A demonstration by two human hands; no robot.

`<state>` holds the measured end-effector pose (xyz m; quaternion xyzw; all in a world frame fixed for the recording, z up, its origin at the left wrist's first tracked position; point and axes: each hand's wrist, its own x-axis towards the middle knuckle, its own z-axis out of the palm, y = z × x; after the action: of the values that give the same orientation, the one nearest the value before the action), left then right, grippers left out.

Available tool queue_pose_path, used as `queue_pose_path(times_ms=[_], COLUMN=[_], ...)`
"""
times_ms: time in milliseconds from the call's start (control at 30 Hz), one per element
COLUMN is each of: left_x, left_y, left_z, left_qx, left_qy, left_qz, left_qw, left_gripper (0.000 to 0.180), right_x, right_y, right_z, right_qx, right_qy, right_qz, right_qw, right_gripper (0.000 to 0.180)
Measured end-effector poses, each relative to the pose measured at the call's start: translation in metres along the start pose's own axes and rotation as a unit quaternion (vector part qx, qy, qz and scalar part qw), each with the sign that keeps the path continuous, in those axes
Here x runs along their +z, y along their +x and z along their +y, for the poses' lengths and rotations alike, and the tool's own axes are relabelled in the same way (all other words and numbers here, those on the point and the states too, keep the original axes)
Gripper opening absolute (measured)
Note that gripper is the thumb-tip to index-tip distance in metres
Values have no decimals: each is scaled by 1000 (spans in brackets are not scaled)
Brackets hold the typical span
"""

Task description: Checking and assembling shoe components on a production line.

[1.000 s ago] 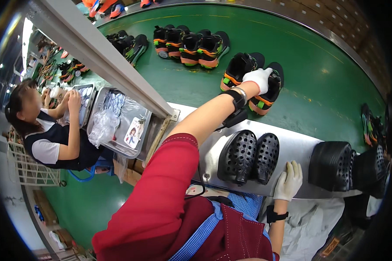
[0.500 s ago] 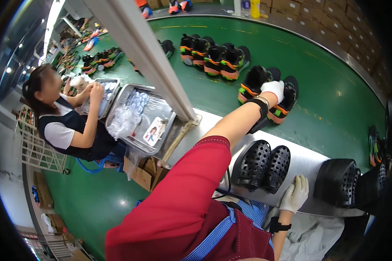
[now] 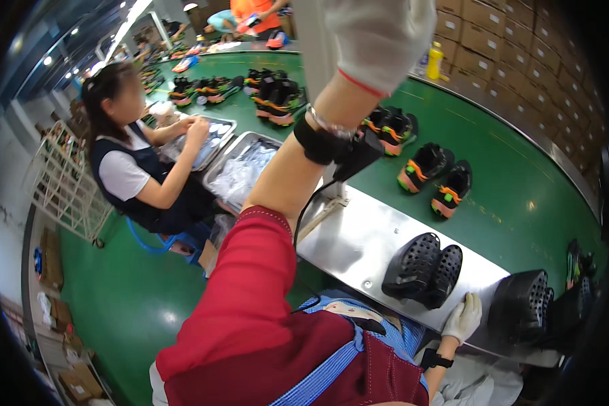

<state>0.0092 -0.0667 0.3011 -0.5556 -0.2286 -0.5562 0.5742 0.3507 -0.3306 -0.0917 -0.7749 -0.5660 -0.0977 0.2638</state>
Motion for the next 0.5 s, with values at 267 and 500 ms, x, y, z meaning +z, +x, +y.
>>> queue_pose_path(times_ms=[267,500], left_x=[28,48], left_y=[27,6], left_z=[-105,-130], left_qx=[-386,-344], left_qy=[-506,-741], left_qz=[-73,-221], left_qw=[768,533], left_gripper=[64,55], right_x=[8,11], right_y=[-6,-4], right_z=[11,19], right_qx=[-3,-5], right_qy=[-23,-22], right_qz=[-22,-28], right_qw=[999,999], right_gripper=[32,31])
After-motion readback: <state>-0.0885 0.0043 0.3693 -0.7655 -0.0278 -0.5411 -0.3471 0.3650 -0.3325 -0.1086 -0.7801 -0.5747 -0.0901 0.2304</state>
